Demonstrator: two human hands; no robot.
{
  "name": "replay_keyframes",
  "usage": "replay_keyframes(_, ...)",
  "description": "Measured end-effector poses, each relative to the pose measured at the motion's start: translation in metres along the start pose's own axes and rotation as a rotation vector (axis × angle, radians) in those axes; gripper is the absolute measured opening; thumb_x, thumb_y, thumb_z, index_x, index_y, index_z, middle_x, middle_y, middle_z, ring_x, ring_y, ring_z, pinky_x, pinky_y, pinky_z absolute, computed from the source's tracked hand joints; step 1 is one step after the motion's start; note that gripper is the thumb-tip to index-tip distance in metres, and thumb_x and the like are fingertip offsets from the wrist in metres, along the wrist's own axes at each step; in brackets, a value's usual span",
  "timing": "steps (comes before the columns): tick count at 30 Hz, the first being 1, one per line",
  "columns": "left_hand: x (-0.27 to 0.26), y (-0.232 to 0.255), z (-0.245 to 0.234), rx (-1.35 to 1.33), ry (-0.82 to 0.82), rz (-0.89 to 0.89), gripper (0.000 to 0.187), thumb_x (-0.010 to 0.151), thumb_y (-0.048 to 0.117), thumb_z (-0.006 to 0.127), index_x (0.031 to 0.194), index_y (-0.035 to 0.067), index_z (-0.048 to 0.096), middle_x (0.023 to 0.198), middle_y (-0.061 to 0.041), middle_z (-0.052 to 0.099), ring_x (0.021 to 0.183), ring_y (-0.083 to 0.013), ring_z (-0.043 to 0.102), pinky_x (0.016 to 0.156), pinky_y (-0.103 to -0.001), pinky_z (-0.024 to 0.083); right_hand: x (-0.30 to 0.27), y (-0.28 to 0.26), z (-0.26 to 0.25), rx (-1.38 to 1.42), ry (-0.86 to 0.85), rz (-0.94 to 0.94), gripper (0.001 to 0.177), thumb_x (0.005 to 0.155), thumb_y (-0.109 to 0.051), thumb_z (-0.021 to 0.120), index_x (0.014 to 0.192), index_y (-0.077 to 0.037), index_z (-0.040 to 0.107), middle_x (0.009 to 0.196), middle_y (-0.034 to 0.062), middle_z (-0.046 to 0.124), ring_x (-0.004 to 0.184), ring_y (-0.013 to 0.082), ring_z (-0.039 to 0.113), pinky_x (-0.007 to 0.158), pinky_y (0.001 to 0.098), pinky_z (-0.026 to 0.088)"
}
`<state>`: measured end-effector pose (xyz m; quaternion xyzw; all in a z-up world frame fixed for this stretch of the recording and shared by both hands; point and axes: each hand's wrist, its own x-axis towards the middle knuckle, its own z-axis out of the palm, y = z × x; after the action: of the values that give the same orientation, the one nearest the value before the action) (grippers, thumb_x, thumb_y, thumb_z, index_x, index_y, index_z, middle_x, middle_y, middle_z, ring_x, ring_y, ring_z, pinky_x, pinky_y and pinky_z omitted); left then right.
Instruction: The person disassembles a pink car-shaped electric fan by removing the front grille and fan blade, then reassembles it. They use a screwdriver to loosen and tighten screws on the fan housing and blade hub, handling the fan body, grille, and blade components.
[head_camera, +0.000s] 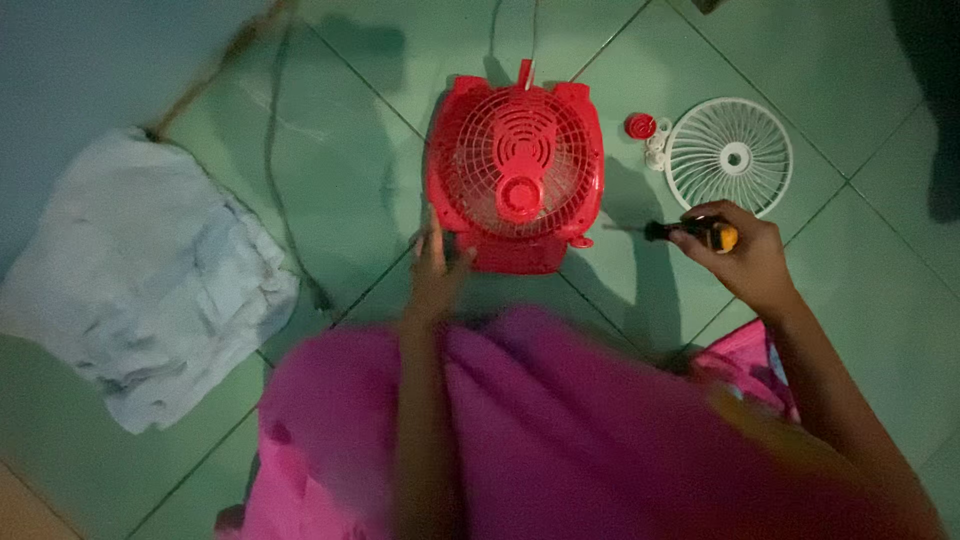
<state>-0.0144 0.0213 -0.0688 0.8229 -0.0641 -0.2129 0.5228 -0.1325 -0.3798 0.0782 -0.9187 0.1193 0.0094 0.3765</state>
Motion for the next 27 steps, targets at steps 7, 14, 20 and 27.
replay_keyframes(7, -0.003, 0.021, -0.011, 0.203, -0.06, -0.111, 0.122, 0.081, 0.075, 0.06, 0.165, 0.024, -0.011, 0.172, -0.023, 0.001, 0.158, -0.0448, 0.01, 0.119, -0.065, 0.019, 0.008, -0.014, 0.021, -0.054, 0.183, -0.032, 0.028, 0.097, -0.027, 0.079, 0.1, 0.0, 0.076, 0.074, 0.0086, 0.069, 0.065, 0.0159, 0.062, 0.061, 0.0304, 0.051)
replay_keyframes(14, 0.006, 0.002, -0.005, 0.41, -0.022, 0.002, 0.128, 0.079, 0.082, 0.061, 0.167, 0.022, -0.009, 0.174, -0.021, 0.007, 0.161, -0.045, 0.003, 0.121, -0.071, 0.013, 0.024, -0.031, 0.037, -0.112, 0.151, -0.209, 0.029, 0.096, -0.027, 0.079, 0.096, 0.002, 0.074, 0.074, 0.0094, 0.07, 0.061, 0.0154, 0.066, 0.059, 0.0296, 0.053)
replay_keyframes(20, 0.003, 0.001, -0.009, 0.301, -0.055, -0.033, 0.134, 0.072, 0.089, 0.056, 0.167, 0.02, -0.008, 0.174, -0.023, 0.003, 0.161, -0.0427, -0.004, 0.119, -0.071, 0.004, 0.029, -0.035, 0.037, -0.136, 0.157, -0.235, 0.028, 0.095, -0.026, 0.08, 0.095, 0.001, 0.074, 0.072, 0.0094, 0.069, 0.06, 0.0161, 0.066, 0.058, 0.0297, 0.054)
replay_keyframes(27, 0.006, 0.004, -0.008, 0.328, -0.04, 0.034, 0.137, 0.07, 0.093, 0.052, 0.167, 0.018, -0.009, 0.174, -0.019, 0.012, 0.16, -0.0456, 0.002, 0.123, -0.066, 0.011, 0.028, -0.034, 0.038, -0.135, 0.154, -0.204, 0.027, 0.094, -0.024, 0.079, 0.094, 0.002, 0.074, 0.071, 0.01, 0.069, 0.059, 0.0164, 0.066, 0.059, 0.0293, 0.054)
